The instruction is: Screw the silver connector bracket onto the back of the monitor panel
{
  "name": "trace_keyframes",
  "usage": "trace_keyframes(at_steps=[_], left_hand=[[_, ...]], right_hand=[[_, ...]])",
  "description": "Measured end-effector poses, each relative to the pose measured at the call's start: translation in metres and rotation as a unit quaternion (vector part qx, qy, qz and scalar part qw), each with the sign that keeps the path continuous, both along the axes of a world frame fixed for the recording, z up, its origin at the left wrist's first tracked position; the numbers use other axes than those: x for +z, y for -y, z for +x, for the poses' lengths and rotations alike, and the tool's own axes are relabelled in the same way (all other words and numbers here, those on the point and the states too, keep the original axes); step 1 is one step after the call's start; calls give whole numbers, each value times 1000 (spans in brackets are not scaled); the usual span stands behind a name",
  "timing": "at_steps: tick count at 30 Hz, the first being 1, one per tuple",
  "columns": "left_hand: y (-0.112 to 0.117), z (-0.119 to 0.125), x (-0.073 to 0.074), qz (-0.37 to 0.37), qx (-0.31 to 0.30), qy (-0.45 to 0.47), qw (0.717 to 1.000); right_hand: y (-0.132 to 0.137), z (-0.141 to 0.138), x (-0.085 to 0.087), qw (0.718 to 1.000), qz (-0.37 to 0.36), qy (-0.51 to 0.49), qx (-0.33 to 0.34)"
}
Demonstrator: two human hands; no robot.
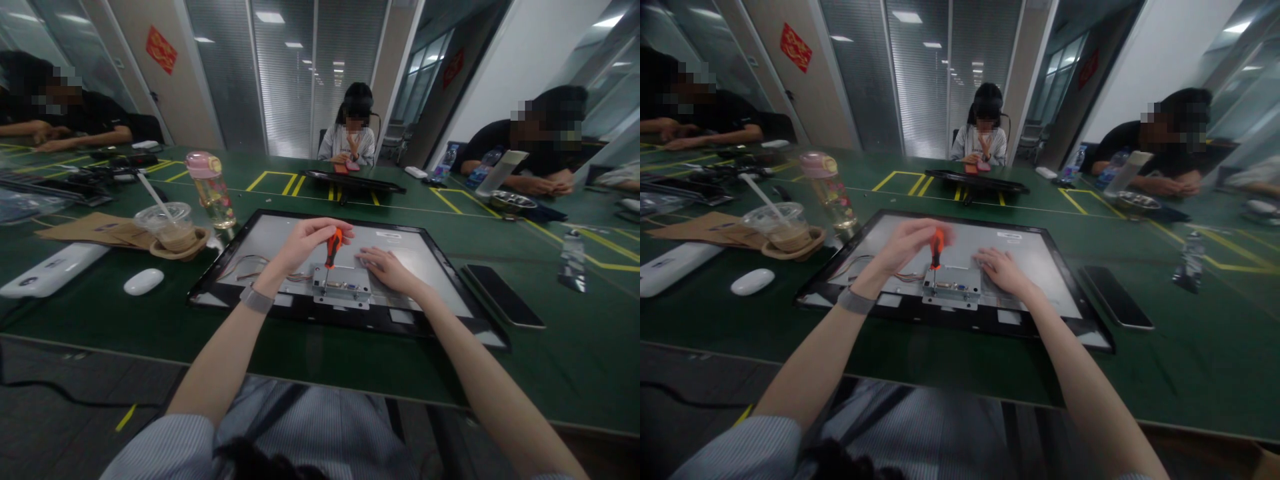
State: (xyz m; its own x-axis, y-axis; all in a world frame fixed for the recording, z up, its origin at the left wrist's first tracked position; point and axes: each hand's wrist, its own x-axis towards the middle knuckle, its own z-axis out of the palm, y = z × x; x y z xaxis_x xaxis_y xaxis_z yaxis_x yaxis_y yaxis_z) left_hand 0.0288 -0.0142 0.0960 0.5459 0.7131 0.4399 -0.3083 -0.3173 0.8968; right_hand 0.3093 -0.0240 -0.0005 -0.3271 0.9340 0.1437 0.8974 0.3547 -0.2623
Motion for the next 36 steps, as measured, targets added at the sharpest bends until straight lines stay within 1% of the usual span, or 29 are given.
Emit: trace_keyframes(at_steps=[2,7,10,12,16,18,21,25,28,30,31,34,36], left_hand=[[2,1,1,8,14,-2,1000],[3,2,2,55,71,-25,996],[1,1,2,68,83,-28,994],[0,0,2,58,69,-19,996],[2,-2,3,-1,0,12,1000],[4,-2,3,-25,-13,19,999],[5,0,3,-18,13,10,1000],[4,1,3,30,66,-14,997],[1,2,2,63,91,-15,994],[-1,1,1,69,87,-6,994],[-2,1,0,62,71,-2,996],[-3,-1,-1,18,14,9,1000],[-2,-1,-2,-1,0,11,1000]], right_hand=[[0,0,0,1000,1,1,1],[-1,1,-2,1000,8,4,5],[-2,2,-3,1000,8,2,6],[-2,3,-3,1000,6,-1,5],[-2,3,-3,1000,0,2,1],[-2,2,-3,1000,0,3,1],[-1,2,-2,1000,3,2,3],[-1,2,0,1000,3,5,5],[-1,2,0,1000,3,9,6],[-1,2,0,1000,6,8,6],[-1,1,-1,1000,7,7,5],[-1,1,-1,1000,7,9,-3],[-1,0,-1,1000,6,13,-8]])
